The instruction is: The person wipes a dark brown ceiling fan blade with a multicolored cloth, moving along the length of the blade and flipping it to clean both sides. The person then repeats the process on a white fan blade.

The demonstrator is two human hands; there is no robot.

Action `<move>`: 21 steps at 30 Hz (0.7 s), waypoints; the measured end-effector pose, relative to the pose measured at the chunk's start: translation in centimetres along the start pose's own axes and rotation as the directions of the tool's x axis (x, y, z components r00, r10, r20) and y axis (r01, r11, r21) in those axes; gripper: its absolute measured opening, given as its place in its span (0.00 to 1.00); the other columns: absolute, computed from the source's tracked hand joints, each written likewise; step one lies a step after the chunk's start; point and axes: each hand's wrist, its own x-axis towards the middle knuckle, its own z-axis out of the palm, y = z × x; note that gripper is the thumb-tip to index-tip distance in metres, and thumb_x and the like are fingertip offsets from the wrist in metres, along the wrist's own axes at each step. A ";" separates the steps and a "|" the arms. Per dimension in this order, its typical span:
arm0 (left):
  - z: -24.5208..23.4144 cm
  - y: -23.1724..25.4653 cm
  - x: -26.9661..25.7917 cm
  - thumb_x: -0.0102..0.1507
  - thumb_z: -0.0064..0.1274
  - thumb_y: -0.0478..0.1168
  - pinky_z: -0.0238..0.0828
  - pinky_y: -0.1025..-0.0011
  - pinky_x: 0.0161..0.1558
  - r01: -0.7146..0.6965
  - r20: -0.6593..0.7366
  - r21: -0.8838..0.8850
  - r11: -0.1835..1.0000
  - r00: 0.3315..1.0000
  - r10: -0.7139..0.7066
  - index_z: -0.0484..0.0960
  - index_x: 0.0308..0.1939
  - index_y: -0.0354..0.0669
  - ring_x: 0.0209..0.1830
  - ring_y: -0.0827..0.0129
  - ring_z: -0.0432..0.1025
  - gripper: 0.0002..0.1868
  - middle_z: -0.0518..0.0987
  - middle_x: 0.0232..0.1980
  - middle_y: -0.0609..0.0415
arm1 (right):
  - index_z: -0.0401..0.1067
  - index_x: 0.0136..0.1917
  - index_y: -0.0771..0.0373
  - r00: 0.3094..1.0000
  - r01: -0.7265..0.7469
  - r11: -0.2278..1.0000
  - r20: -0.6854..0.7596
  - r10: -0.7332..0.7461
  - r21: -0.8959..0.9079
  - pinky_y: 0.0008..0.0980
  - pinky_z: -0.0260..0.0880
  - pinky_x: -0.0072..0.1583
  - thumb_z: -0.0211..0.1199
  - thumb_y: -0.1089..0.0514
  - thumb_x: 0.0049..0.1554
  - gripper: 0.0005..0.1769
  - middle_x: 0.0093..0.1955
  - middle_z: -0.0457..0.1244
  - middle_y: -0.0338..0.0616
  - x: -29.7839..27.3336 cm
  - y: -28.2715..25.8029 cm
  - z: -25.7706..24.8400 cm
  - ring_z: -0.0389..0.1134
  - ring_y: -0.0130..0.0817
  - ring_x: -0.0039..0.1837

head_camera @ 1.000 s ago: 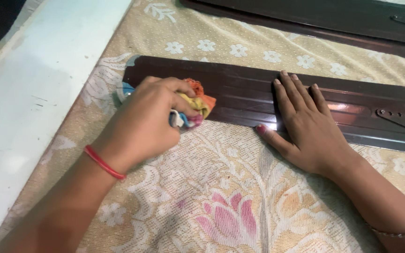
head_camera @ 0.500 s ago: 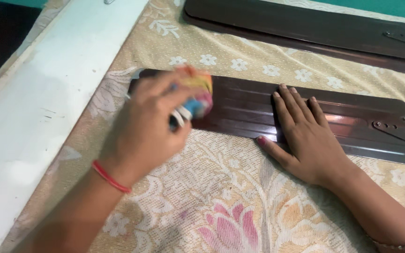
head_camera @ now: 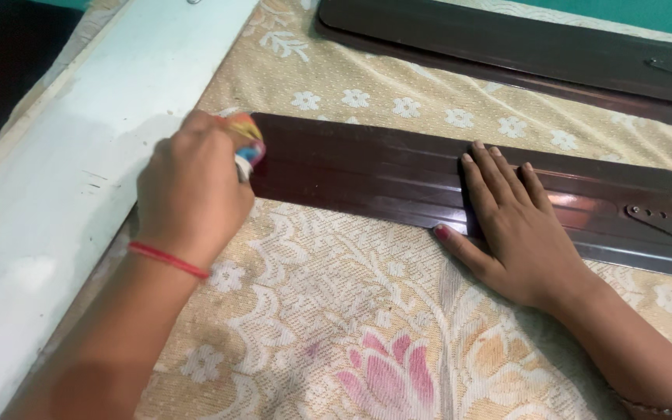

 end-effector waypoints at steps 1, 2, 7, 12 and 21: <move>0.1 -0.1 0.1 0.55 0.60 0.26 0.78 0.53 0.49 0.006 -0.040 0.050 0.999 0.999 -0.004 0.87 0.50 0.47 0.51 0.45 0.76 0.21 0.76 0.61 0.47 | 0.39 0.81 0.69 1.000 0.001 1.000 -0.004 -0.001 -0.003 0.49 0.29 0.78 0.35 0.26 0.61 0.53 0.83 0.38 0.59 0.0 0.0 0.0 0.33 0.47 0.84; 0.2 -0.2 0.3 0.55 0.60 0.26 0.79 0.51 0.47 0.014 -0.079 0.100 0.995 0.997 -0.006 0.87 0.52 0.49 0.51 0.43 0.75 0.23 0.75 0.63 0.48 | 0.39 0.81 0.69 1.000 0.002 1.000 -0.007 -0.002 -0.006 0.49 0.29 0.78 0.35 0.26 0.61 0.53 0.83 0.38 0.59 0.0 0.0 0.0 0.33 0.47 0.84; 2.1 1.2 0.3 0.56 0.60 0.31 0.79 0.51 0.52 -0.404 -0.257 -0.084 0.911 0.892 0.372 0.76 0.66 0.47 0.66 0.37 0.66 0.33 0.66 0.71 0.42 | 0.40 0.81 0.70 1.000 0.009 1.000 -0.026 -0.009 0.009 0.50 0.29 0.78 0.36 0.27 0.61 0.52 0.83 0.39 0.60 0.0 0.0 -0.1 0.33 0.48 0.84; 5.3 4.0 -0.2 0.57 0.63 0.41 0.63 0.38 0.63 -0.593 -0.092 -0.066 0.802 0.804 0.587 0.79 0.64 0.62 0.70 0.44 0.62 0.30 0.68 0.71 0.51 | 0.41 0.80 0.70 1.000 -0.014 1.000 -0.011 0.014 0.002 0.50 0.30 0.79 0.39 0.27 0.60 0.52 0.83 0.39 0.59 0.1 -0.3 -0.1 0.34 0.47 0.84; 2.9 -0.2 2.1 0.57 0.61 0.33 0.71 0.49 0.58 -0.146 -0.004 0.102 0.984 0.989 0.147 0.79 0.63 0.49 0.63 0.44 0.62 0.29 0.67 0.71 0.47 | 0.39 0.81 0.69 1.000 -0.006 1.000 0.009 0.006 0.002 0.49 0.28 0.78 0.35 0.27 0.61 0.52 0.84 0.37 0.58 0.0 0.1 0.0 0.33 0.47 0.84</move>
